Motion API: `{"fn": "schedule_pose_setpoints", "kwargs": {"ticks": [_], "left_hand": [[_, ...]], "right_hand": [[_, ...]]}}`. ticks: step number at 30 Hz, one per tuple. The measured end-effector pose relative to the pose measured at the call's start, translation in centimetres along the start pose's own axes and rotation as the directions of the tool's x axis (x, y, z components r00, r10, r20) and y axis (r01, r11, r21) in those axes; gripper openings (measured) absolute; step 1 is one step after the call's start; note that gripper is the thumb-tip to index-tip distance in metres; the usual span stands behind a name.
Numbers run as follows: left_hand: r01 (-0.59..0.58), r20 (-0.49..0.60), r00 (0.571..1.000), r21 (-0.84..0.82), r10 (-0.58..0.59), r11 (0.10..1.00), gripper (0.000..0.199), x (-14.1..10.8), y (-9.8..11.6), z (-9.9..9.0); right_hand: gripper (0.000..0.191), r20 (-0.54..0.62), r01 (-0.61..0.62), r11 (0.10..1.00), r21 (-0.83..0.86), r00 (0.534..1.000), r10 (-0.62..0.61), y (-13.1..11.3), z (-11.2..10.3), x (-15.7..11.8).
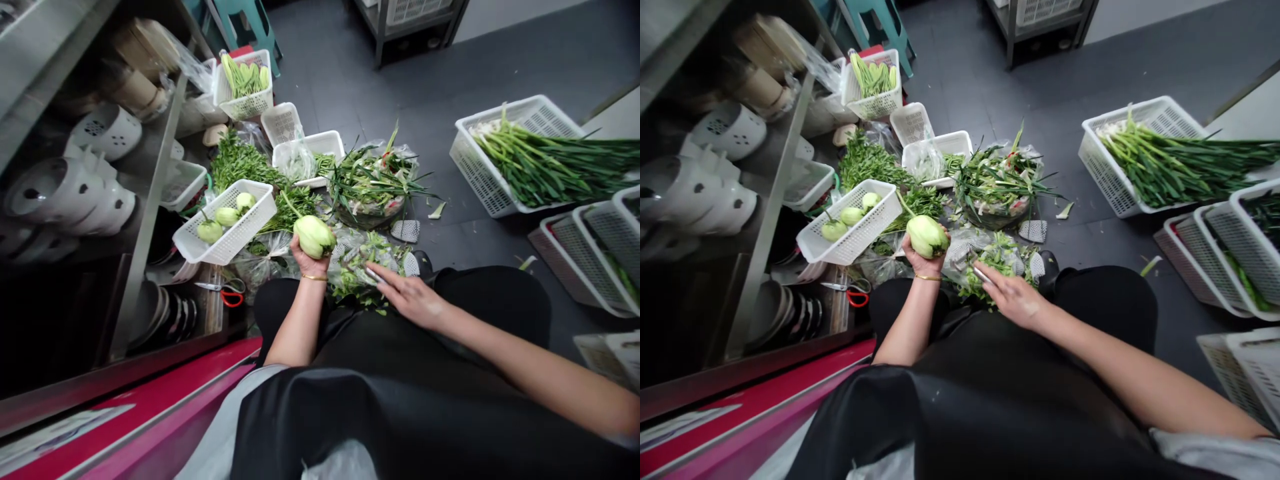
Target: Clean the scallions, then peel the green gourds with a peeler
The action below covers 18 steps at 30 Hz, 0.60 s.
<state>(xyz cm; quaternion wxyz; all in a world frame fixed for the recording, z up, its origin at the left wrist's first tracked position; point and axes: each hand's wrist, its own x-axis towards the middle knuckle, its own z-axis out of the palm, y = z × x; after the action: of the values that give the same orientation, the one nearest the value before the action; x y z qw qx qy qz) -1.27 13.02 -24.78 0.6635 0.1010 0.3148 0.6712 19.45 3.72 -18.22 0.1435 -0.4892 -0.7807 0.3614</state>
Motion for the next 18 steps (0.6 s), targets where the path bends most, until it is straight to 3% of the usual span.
{"fn": "schedule_pose_setpoints", "kwargs": {"ticks": [2,5,9,12,15,18], "left_hand": [[-0.009,-0.016,1.0,-0.052,0.008,0.999,0.055,0.0,-0.2,0.3],[-0.029,-0.077,0.997,-0.068,0.024,0.997,0.051,0.1,-0.2,0.5],[0.002,-0.093,0.996,-0.075,-0.009,0.997,0.052,0.4,0.6,0.1],[-0.011,-0.103,0.995,-0.083,0.002,0.996,0.049,0.5,0.9,0.1],[-0.043,-0.159,0.987,-0.038,0.037,0.998,0.046,0.4,0.5,0.6],[-0.091,-0.215,0.972,0.023,0.094,0.996,0.043,0.4,0.3,0.9]], "right_hand": [[0.051,-0.087,0.05,0.999,0.014,0.995,-0.048,-0.9,-0.8,2.2],[0.053,-0.124,0.089,0.995,0.045,0.989,-0.083,-1.3,0.5,4.3],[0.051,0.0,0.027,0.997,0.07,1.0,-0.027,0.5,3.0,2.0],[0.051,-0.053,-0.002,0.999,0.044,0.999,0.004,0.5,1.7,1.4],[0.053,-0.109,0.091,0.996,0.01,0.99,-0.09,-1.1,0.2,3.8],[0.054,-0.119,0.161,0.987,-0.029,0.979,-0.163,-1.1,1.0,5.2]]}}
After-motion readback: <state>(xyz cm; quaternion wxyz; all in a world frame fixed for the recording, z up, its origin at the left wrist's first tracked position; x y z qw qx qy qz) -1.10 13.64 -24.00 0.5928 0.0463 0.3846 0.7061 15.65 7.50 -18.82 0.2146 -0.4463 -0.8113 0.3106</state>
